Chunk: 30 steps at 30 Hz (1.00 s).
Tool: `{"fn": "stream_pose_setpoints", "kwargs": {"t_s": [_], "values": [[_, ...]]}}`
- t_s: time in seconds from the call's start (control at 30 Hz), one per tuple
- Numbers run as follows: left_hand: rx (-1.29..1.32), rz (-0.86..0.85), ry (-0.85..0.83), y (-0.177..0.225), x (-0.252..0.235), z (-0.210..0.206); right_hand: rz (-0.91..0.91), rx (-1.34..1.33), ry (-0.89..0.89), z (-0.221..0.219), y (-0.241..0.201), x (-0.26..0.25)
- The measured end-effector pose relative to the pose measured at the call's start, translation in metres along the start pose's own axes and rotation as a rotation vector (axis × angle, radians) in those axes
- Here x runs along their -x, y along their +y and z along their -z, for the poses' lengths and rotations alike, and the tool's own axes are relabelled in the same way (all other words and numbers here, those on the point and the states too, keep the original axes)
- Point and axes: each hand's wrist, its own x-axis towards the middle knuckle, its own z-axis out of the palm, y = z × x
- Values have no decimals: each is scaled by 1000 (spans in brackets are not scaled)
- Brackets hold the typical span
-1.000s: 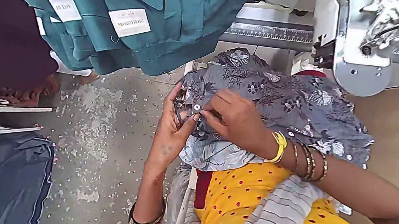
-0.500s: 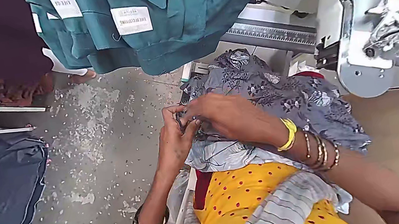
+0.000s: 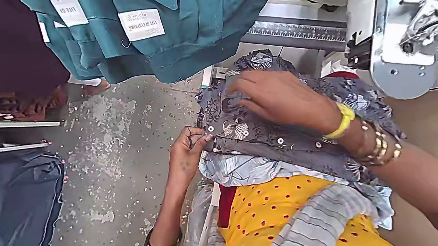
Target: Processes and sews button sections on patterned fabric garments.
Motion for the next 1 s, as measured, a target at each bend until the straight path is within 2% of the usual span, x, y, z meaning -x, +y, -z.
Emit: {"fn": "stream_pose_setpoints", "kwargs": {"t_s": [0.1,0.2,0.3,0.37,0.47,0.53,0.63,0.73,0.87,1.0], "values": [[52,8,-68,-3,-6,-3,-92,-66,97,-6,2,54],[-44,28,-75,-1,-9,-18,-261,-113,165,-22,-2,109],[-157,75,-32,-3,-18,-41,-388,-129,276,-42,-17,139],[-143,88,2,-2,-28,-56,-370,-102,290,-54,-29,141],[121,13,103,23,-36,-61,-257,-53,94,-65,-44,132],[290,-113,178,47,-40,-45,-222,-36,-2,-75,-48,132],[436,-273,251,71,-42,-13,-232,-93,-56,-90,-45,142],[504,-298,231,75,-41,1,-268,-143,-106,-88,-38,150],[590,-291,176,71,-36,0,-260,-143,-62,-87,-38,159],[782,-264,150,71,-35,-9,-255,-181,-28,-87,-37,164]]}}
